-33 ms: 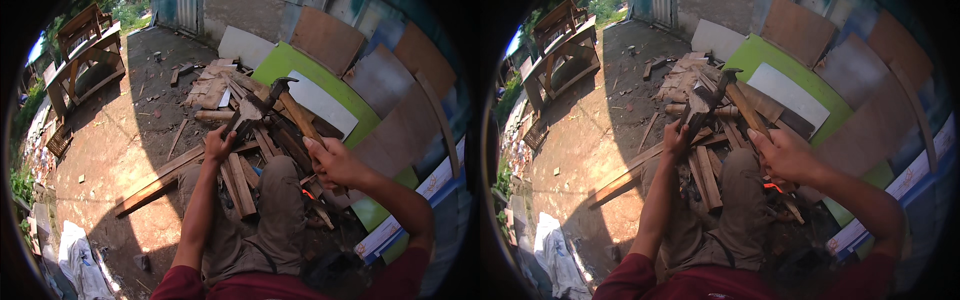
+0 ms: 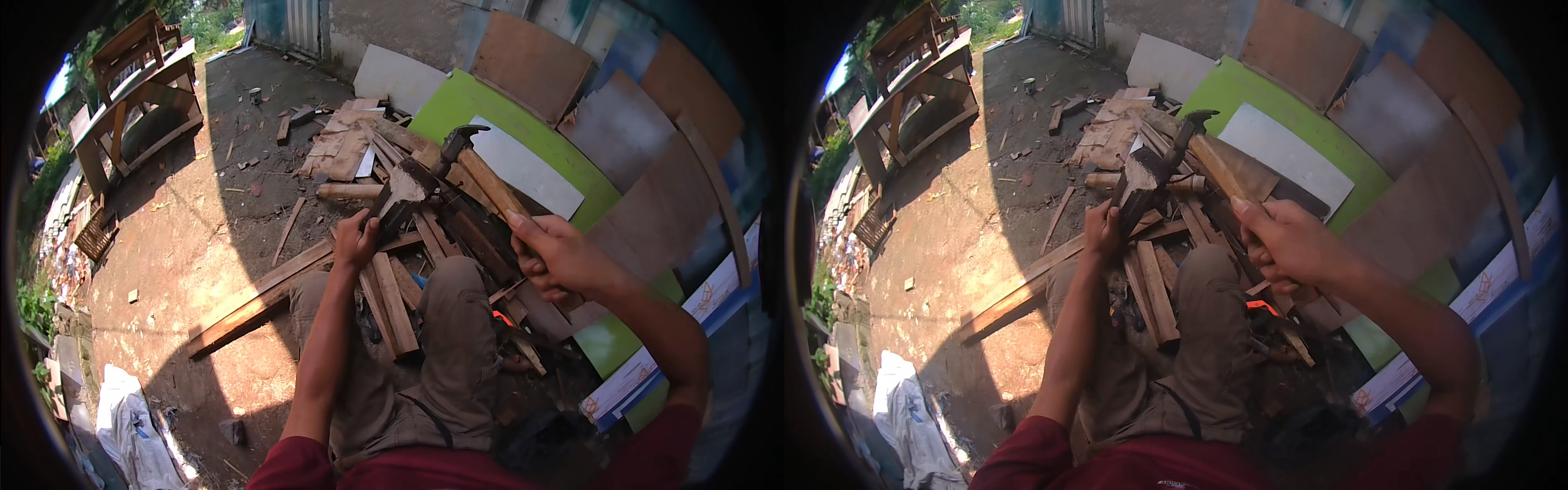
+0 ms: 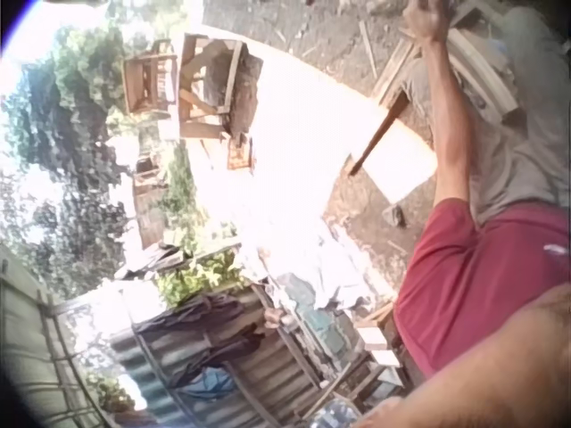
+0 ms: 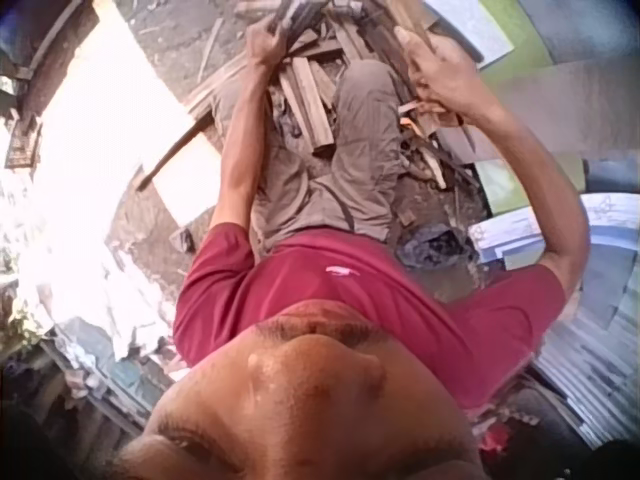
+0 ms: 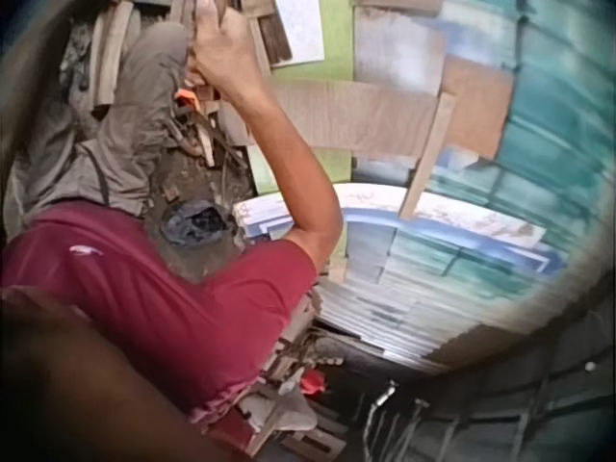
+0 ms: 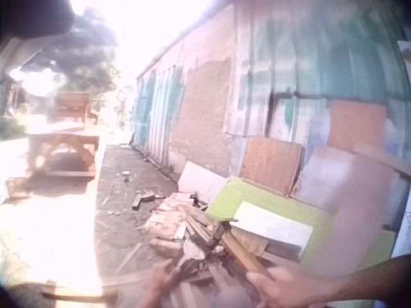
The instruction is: The person sits on the ground and repeatedly hammers a small wooden piece using a hammer. They adjust the wood's position several times and continue striking it. Later, they handle a dark cloth or bag and place it on the ground.
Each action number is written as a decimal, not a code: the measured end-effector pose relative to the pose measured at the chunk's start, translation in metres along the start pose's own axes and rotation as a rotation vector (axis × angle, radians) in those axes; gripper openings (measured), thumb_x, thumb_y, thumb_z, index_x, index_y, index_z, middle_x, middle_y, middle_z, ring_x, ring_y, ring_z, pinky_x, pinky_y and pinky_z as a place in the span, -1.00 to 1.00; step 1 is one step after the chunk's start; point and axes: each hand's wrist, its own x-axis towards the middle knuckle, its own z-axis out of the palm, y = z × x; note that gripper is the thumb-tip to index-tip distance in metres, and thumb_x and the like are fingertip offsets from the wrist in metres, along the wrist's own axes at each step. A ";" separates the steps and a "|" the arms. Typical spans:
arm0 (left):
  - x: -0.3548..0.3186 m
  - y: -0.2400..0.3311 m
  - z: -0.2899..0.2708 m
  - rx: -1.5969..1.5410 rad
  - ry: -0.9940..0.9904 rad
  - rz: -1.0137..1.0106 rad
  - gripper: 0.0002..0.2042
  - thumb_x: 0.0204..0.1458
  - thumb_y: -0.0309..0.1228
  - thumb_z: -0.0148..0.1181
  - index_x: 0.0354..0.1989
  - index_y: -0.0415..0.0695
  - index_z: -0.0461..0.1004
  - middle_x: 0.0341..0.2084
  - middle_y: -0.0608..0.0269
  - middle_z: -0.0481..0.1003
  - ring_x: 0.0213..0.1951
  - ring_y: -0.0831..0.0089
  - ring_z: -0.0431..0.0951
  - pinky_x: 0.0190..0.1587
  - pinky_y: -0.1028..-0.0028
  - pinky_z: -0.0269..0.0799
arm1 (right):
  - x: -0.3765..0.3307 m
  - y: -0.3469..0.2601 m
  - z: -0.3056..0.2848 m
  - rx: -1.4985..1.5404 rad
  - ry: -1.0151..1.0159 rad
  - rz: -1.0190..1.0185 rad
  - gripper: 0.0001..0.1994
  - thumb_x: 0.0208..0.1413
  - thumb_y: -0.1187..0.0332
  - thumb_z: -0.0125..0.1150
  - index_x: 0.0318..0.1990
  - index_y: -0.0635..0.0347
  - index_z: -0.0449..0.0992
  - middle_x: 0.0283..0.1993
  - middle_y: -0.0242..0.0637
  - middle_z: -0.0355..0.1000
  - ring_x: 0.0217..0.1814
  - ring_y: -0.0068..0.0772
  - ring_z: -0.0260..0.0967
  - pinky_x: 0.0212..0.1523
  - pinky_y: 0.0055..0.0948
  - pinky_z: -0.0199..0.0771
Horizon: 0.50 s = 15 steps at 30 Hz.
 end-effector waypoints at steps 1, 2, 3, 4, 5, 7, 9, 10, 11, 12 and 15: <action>0.003 0.000 -0.001 0.009 0.009 0.007 -0.36 0.18 0.20 0.00 -0.28 -0.30 0.52 -0.61 -0.08 0.46 -0.50 0.00 0.54 -0.37 0.24 0.39 | -0.007 -0.017 -0.008 0.110 0.029 0.026 -0.54 0.39 -0.12 -0.09 -0.36 0.09 0.23 -0.60 -0.50 0.05 -0.76 -0.68 -0.07 -0.77 -0.53 0.04; 0.002 0.001 -0.003 0.024 0.013 0.004 -0.37 0.18 0.19 0.00 -0.28 -0.30 0.52 -0.61 -0.08 0.46 -0.50 0.00 0.54 -0.37 0.25 0.40 | -0.009 -0.024 -0.013 0.099 0.107 -0.112 -0.54 0.37 -0.14 -0.08 -0.34 0.07 0.24 -0.60 -0.53 0.05 -0.77 -0.72 -0.08 -0.79 -0.56 0.01; 0.002 0.001 -0.001 0.030 0.014 -0.003 -0.37 0.19 0.18 0.01 -0.29 -0.30 0.52 -0.61 -0.08 0.45 -0.50 0.00 0.54 -0.37 0.25 0.40 | -0.013 -0.037 -0.021 0.225 0.139 -0.198 -0.54 0.37 -0.17 -0.10 -0.32 0.05 0.25 -0.60 -0.56 0.04 -0.77 -0.76 -0.09 -0.80 -0.59 0.01; 0.001 -0.002 0.001 0.004 -0.048 -0.049 -0.40 0.19 0.16 0.03 -0.28 -0.30 0.52 -0.61 -0.10 0.45 -0.49 -0.03 0.54 -0.38 0.25 0.39 | -0.015 -0.047 -0.027 0.324 0.206 -0.311 -0.54 0.37 -0.18 -0.13 -0.28 0.05 0.24 -0.60 -0.56 0.03 -0.76 -0.78 -0.11 -0.81 -0.61 0.00; 0.004 -0.002 0.002 0.009 -0.035 -0.030 -0.38 0.19 0.17 0.01 -0.27 -0.30 0.52 -0.61 -0.10 0.45 -0.49 -0.03 0.54 -0.39 0.24 0.38 | -0.012 -0.049 -0.028 0.398 0.237 -0.444 -0.54 0.38 -0.18 -0.14 -0.27 0.05 0.23 -0.60 -0.56 0.03 -0.76 -0.77 -0.11 -0.80 -0.60 0.00; 0.009 -0.002 0.005 0.020 -0.010 0.010 -0.36 0.20 0.19 -0.03 -0.25 -0.30 0.53 -0.60 -0.10 0.44 -0.50 -0.04 0.53 -0.40 0.24 0.36 | -0.002 -0.048 -0.023 0.546 0.297 -0.714 -0.54 0.38 -0.18 -0.15 -0.26 0.04 0.22 -0.60 -0.55 0.03 -0.75 -0.76 -0.12 -0.80 -0.60 0.00; 0.012 -0.008 0.012 -0.013 -0.023 0.003 -0.32 0.20 0.23 -0.09 -0.23 -0.30 0.53 -0.61 -0.11 0.43 -0.50 -0.07 0.52 -0.41 0.22 0.35 | 0.016 0.005 0.001 0.412 0.286 -0.617 -0.54 0.39 -0.18 -0.17 -0.29 0.04 0.17 -0.61 -0.53 0.00 -0.73 -0.69 -0.10 -0.75 -0.56 0.03; 0.010 -0.011 0.009 -0.007 -0.016 -0.009 -0.30 0.20 0.25 -0.12 -0.22 -0.30 0.53 -0.61 -0.12 0.43 -0.50 -0.08 0.51 -0.41 0.21 0.35 | 0.023 0.026 0.010 0.124 0.091 -0.303 -0.53 0.38 -0.18 -0.16 -0.31 0.05 0.17 -0.61 -0.51 0.01 -0.72 -0.68 -0.09 -0.73 -0.57 0.01; 0.011 -0.014 0.008 -0.011 0.011 0.022 -0.29 0.20 0.27 -0.15 -0.23 -0.30 0.52 -0.61 -0.12 0.42 -0.50 -0.09 0.51 -0.41 0.20 0.34 | 0.028 0.031 0.014 -0.008 -0.125 -0.121 -0.51 0.37 -0.19 -0.14 -0.33 0.07 0.19 -0.61 -0.49 0.02 -0.71 -0.69 -0.07 -0.72 -0.58 0.01; 0.012 -0.016 0.009 -0.014 0.038 0.053 -0.27 0.20 0.28 -0.18 -0.24 -0.30 0.52 -0.61 -0.13 0.41 -0.50 -0.10 0.50 -0.42 0.19 0.33 | 0.027 0.029 0.006 0.055 -0.082 -0.090 -0.50 0.37 -0.20 -0.15 -0.33 0.07 0.20 -0.61 -0.50 0.03 -0.72 -0.69 -0.07 -0.73 -0.58 0.02; 0.012 -0.024 0.013 -0.008 0.087 0.094 -0.26 0.20 0.30 -0.21 -0.28 -0.30 0.49 -0.62 -0.14 0.39 -0.50 -0.14 0.48 -0.42 0.17 0.32 | 0.015 -0.004 -0.009 0.274 0.094 -0.221 -0.48 0.37 -0.23 -0.20 -0.33 0.07 0.21 -0.61 -0.53 0.04 -0.75 -0.71 -0.09 -0.76 -0.59 0.01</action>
